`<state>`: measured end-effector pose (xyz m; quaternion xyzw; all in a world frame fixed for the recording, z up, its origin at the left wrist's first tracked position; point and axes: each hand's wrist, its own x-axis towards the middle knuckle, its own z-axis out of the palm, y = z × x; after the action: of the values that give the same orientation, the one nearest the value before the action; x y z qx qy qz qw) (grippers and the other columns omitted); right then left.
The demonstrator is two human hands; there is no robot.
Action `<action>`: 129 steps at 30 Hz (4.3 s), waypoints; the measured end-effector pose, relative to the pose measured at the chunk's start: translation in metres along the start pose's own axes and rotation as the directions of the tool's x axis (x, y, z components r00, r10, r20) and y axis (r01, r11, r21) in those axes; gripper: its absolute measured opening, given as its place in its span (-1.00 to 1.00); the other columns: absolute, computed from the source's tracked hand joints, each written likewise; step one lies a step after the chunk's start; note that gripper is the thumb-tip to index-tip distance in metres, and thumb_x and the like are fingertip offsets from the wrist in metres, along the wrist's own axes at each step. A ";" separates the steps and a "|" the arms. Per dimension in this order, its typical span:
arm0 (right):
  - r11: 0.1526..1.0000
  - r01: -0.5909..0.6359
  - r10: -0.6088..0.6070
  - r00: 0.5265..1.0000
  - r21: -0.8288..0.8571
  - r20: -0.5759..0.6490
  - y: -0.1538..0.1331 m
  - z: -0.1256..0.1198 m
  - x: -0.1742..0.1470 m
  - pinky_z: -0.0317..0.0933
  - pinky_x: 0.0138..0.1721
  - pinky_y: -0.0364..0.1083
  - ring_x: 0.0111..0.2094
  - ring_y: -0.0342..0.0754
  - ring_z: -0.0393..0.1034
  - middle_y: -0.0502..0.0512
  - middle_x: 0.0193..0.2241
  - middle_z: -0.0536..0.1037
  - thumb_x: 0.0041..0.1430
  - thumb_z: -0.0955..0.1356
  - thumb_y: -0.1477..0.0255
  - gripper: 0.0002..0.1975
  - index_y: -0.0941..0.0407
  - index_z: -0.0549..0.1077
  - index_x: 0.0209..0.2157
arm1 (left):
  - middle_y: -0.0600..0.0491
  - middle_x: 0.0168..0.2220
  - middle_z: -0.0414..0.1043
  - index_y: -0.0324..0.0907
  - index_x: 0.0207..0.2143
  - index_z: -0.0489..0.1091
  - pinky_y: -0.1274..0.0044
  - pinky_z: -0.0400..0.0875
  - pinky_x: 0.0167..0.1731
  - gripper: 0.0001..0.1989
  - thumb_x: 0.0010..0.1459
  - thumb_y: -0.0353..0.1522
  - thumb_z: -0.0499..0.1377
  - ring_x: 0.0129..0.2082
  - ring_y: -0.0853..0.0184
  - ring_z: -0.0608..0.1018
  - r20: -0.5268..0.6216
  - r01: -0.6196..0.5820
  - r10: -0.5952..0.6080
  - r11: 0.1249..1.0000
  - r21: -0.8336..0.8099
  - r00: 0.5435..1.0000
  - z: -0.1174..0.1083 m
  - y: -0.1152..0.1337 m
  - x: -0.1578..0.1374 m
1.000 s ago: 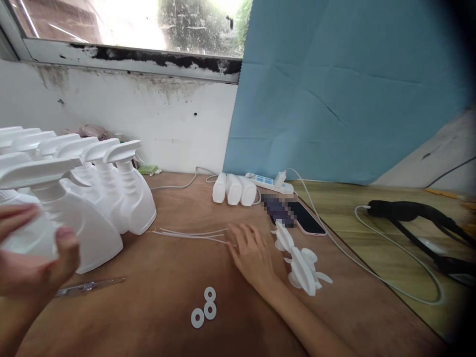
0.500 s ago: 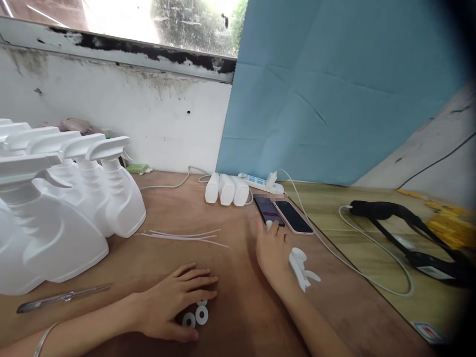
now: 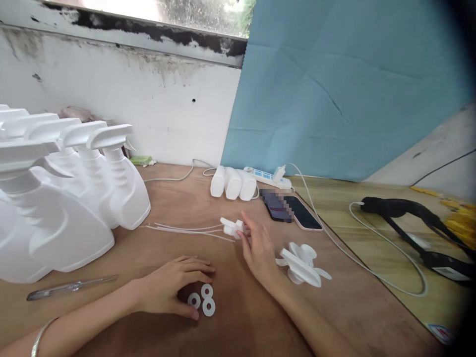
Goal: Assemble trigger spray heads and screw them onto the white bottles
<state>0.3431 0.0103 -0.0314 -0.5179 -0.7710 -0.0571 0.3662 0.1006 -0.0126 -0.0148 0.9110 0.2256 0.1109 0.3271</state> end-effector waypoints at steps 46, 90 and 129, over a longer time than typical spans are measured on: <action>0.870 -0.021 -0.167 0.927 0.492 0.335 -0.055 0.041 0.000 0.18 -0.32 -0.06 -0.33 -0.02 0.25 0.05 -0.42 0.48 0.04 0.36 0.53 -0.90 0.09 0.44 -0.34 | 0.08 -0.48 0.22 -0.15 -0.29 0.50 0.59 0.15 -0.49 -0.77 0.07 -0.24 0.14 -0.50 0.44 0.25 -0.520 0.156 -0.377 0.895 -0.419 0.766 -0.010 -0.028 -0.017; 0.786 0.255 -0.178 0.966 0.563 -0.190 -0.083 0.034 -0.008 0.21 -0.29 -0.01 -0.36 -0.08 0.29 0.02 -0.45 0.47 0.13 0.28 0.54 -0.88 0.06 0.41 -0.32 | 0.12 -0.58 0.44 -0.20 -0.53 0.16 0.57 0.18 -0.46 -0.71 -0.02 -0.26 0.23 -0.56 0.44 0.41 -0.463 -0.033 -0.521 0.638 -0.770 0.717 0.002 -0.001 -0.014; 0.987 0.104 -0.118 0.987 -0.122 -0.112 -0.041 -0.033 0.006 0.10 -0.08 0.14 -0.09 0.10 0.22 0.17 -0.16 0.40 0.09 0.27 0.48 -0.81 0.07 0.34 -0.20 | 0.14 -0.61 0.26 -0.24 -0.46 0.33 0.62 0.10 -0.55 -0.75 0.04 -0.21 0.17 -0.57 0.47 0.25 -0.535 0.079 -0.533 0.753 -0.654 0.655 0.001 -0.009 -0.013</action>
<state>0.3238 -0.0192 0.0084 -0.4902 -0.7708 -0.1530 0.3771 0.0865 -0.0130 -0.0219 0.6004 0.4450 0.4466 0.4919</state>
